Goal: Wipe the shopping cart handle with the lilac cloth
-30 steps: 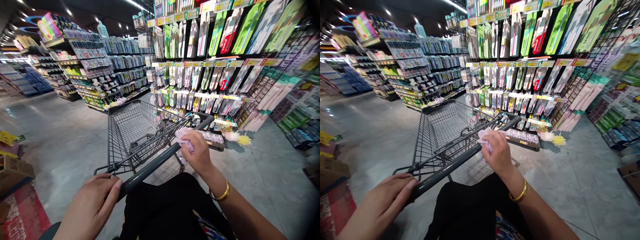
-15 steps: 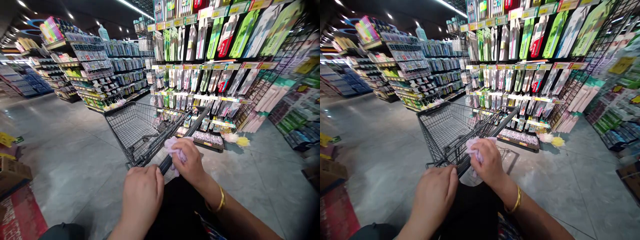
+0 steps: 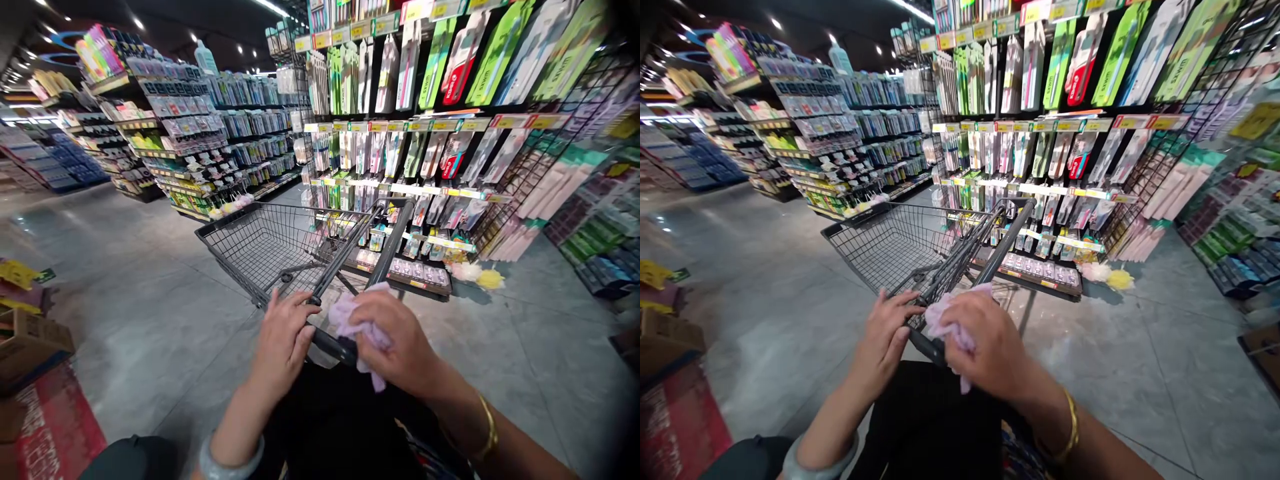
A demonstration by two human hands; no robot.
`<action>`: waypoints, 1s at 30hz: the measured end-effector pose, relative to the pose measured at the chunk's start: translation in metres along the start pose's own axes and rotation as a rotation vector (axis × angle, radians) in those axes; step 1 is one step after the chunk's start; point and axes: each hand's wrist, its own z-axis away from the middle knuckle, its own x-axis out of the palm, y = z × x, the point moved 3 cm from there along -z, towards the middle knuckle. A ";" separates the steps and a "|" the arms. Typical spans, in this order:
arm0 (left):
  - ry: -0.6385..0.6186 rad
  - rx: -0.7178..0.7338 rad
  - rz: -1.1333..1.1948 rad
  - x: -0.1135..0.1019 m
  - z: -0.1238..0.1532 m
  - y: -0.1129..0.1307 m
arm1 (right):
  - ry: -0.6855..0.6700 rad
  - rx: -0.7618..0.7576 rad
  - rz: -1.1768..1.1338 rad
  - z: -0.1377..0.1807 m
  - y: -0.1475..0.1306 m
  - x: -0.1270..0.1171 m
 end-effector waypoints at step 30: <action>-0.026 -0.093 0.085 0.089 -0.045 0.052 | 0.258 0.092 0.775 0.012 0.015 -0.044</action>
